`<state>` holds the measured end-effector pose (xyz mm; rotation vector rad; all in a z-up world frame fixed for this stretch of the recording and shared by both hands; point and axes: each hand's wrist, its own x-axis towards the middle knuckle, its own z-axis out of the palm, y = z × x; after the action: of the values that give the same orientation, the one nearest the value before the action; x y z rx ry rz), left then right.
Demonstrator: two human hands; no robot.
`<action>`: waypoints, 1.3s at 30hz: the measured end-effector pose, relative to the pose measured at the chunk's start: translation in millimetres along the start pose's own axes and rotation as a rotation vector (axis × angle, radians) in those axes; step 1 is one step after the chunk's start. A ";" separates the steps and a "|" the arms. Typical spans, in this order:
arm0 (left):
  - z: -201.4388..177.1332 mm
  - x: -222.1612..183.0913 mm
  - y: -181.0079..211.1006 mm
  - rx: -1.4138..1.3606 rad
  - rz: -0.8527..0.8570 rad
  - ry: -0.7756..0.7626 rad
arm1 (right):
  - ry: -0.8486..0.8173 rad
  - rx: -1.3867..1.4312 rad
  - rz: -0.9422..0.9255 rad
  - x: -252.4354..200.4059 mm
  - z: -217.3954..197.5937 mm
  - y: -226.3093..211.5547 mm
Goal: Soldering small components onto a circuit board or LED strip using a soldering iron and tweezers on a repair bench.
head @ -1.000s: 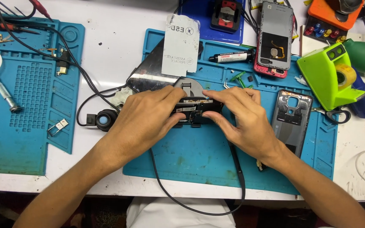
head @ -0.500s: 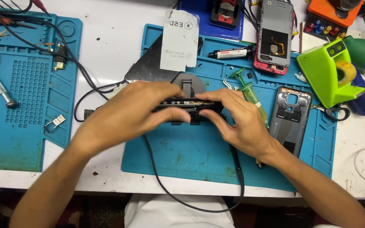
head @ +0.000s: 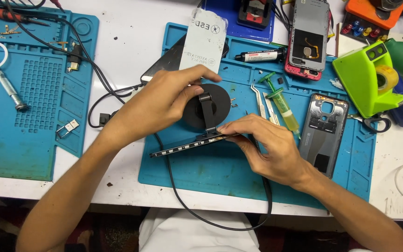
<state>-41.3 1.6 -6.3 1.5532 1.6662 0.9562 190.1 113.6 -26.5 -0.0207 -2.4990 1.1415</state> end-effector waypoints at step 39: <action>19.2 -4.6 -9.4 0.286 -0.029 0.001 | -0.011 -0.065 0.097 -3.9 9.2 13.0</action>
<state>-29.4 -1.9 -24.3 1.7047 1.8852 0.7264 188.4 114.9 -42.8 -0.1554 -2.5686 1.0995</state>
